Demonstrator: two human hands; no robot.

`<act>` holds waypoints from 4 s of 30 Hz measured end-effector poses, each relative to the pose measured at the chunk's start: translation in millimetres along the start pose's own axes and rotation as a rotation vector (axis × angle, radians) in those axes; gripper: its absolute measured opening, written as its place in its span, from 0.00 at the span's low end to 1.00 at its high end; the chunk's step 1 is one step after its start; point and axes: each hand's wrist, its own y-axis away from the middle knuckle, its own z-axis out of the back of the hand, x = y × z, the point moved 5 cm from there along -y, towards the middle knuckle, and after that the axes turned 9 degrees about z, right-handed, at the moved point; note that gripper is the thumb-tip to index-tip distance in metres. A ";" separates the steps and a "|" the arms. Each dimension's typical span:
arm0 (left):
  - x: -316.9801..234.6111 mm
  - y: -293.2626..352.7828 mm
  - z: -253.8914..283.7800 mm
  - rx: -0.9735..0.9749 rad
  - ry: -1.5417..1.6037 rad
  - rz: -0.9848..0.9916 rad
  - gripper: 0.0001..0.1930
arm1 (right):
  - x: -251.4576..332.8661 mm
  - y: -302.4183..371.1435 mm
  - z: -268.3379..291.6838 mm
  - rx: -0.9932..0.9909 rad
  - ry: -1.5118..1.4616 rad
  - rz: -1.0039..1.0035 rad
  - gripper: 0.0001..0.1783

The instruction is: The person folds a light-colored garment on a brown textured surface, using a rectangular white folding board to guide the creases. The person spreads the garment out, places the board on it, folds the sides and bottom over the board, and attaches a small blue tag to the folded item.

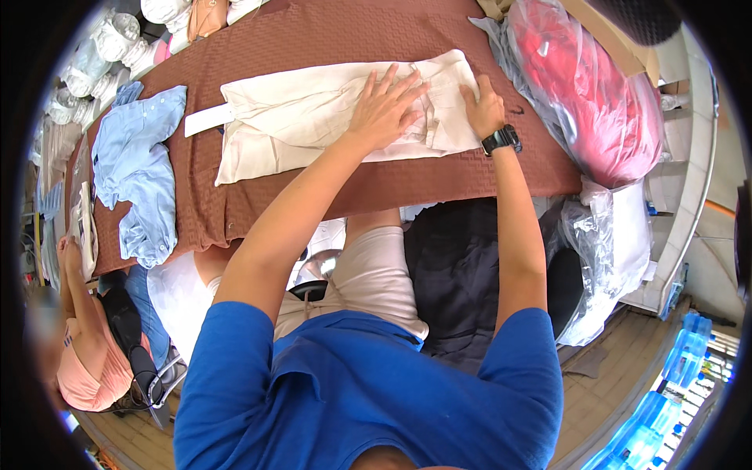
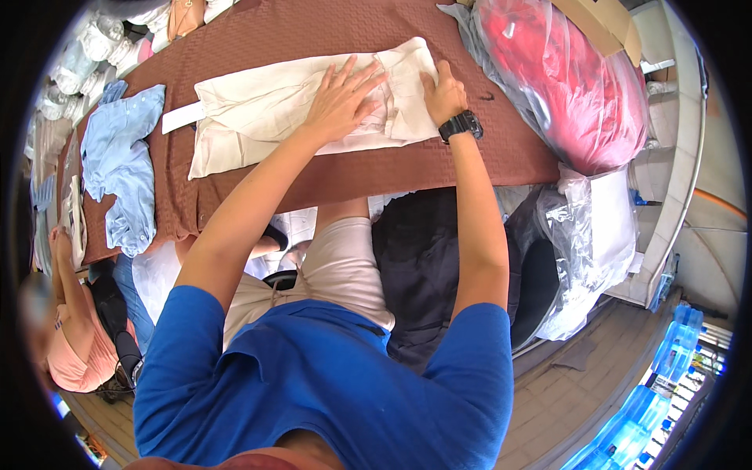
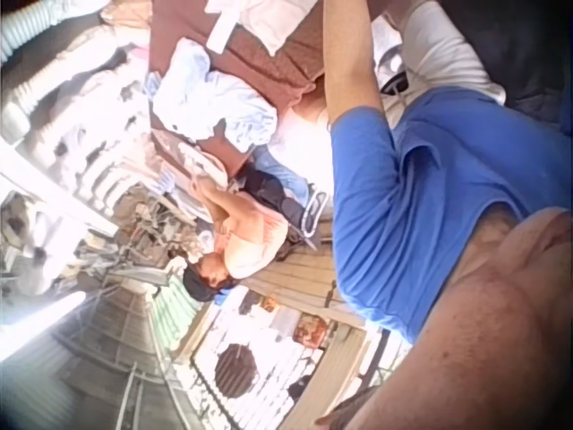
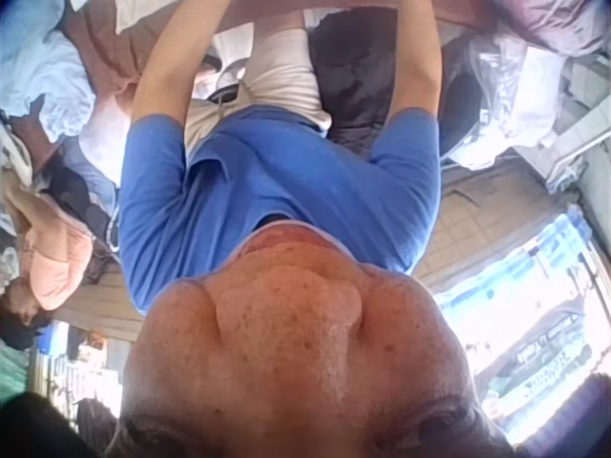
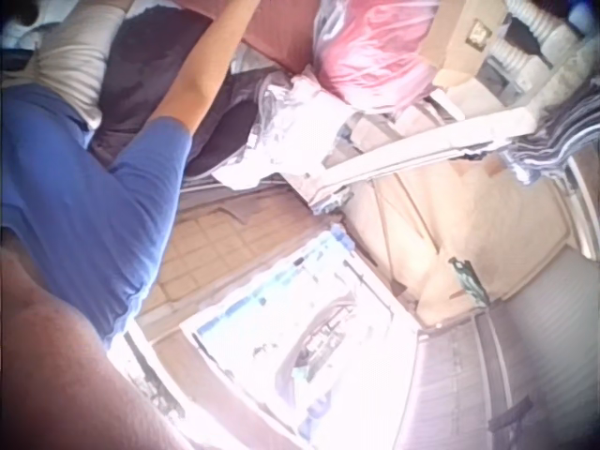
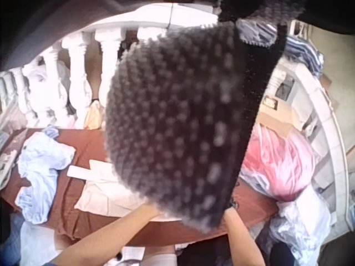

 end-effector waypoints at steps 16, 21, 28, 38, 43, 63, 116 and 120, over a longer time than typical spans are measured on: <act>38.2 -14.0 44.4 0.578 1.942 0.921 0.46 | 171.4 -33.4 -6.7 0.437 -0.536 0.053 0.20; 75.8 10.7 18.8 0.530 1.917 0.921 0.23 | 168.0 -21.7 -41.4 0.527 -0.896 0.015 0.16; 94.7 12.4 75.1 0.464 2.053 0.879 0.26 | 125.1 2.5 -10.2 0.128 -0.851 0.029 0.17; 233.0 110.4 66.3 0.375 2.041 1.031 0.26 | 126.2 27.4 -57.8 0.272 -0.775 0.007 0.20; 228.6 101.1 81.5 0.413 1.915 0.926 0.28 | 168.2 21.1 -83.7 0.229 -0.495 0.160 0.28; 245.6 130.8 108.5 0.267 1.363 1.017 0.30 | 234.3 14.9 -141.5 0.305 -0.025 0.448 0.37; 221.9 234.9 157.3 -0.194 0.235 1.150 0.27 | 374.8 -144.5 -305.3 0.921 -0.375 0.572 0.18; 235.3 232.2 150.9 -0.059 0.330 1.205 0.23 | 379.6 -145.3 -300.5 0.901 -0.477 0.617 0.13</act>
